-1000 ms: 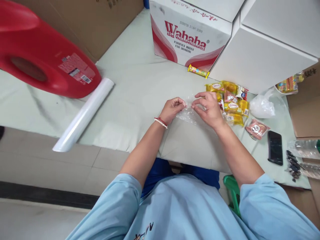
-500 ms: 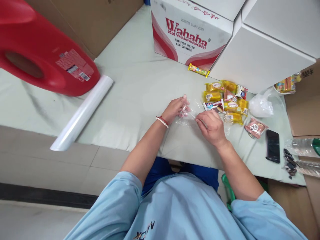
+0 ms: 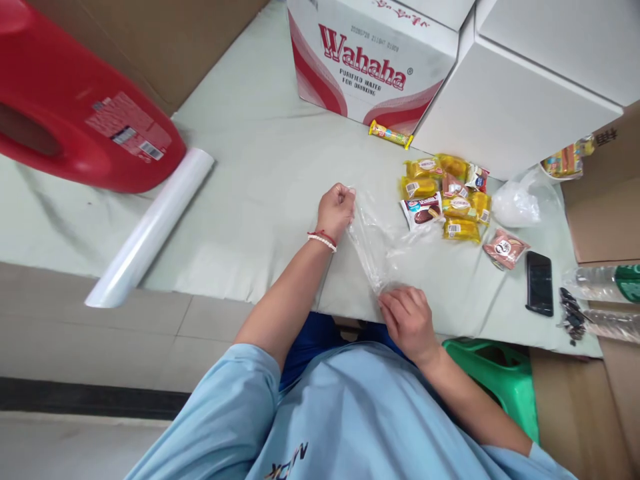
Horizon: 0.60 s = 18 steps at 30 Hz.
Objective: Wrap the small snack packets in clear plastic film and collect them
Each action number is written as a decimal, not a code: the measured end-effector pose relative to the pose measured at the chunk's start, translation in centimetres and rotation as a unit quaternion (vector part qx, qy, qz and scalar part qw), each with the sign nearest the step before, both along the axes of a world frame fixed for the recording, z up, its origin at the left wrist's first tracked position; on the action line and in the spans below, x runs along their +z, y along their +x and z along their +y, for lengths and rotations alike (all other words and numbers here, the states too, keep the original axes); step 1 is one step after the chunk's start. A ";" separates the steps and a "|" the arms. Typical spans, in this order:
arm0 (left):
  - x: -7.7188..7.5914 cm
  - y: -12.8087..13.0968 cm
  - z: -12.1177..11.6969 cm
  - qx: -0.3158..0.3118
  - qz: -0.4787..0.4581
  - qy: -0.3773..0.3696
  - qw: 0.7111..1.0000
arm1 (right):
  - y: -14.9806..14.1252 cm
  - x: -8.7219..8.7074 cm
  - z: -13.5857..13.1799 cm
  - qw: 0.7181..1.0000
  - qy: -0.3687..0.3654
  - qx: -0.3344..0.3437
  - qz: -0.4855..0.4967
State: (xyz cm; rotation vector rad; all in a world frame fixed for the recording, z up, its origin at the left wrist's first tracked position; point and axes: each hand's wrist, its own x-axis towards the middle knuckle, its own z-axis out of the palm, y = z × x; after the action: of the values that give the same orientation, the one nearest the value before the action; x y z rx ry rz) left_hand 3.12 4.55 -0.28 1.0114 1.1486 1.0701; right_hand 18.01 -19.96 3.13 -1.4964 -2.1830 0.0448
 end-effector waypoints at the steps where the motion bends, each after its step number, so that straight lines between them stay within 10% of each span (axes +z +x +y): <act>1: -0.1 0.0 0.0 0.006 0.016 0.001 1.000 | -0.1 -0.4 -0.6 1.000 -0.015 -0.003 0.011; 10: -0.4 -1.0 -1.1 0.095 0.290 0.242 0.921 | 3.1 0.0 1.6 0.958 -0.109 -0.167 0.205; 18: 2.3 -1.0 -3.1 -0.269 0.256 0.421 0.828 | 4.2 -1.3 5.2 0.954 -0.149 -0.178 0.189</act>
State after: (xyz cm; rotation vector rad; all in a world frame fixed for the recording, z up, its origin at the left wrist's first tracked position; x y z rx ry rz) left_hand 2.12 1.49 2.03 2.2796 0.6642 0.8406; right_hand 22.19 -14.76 1.84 -1.8497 -1.6322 0.5141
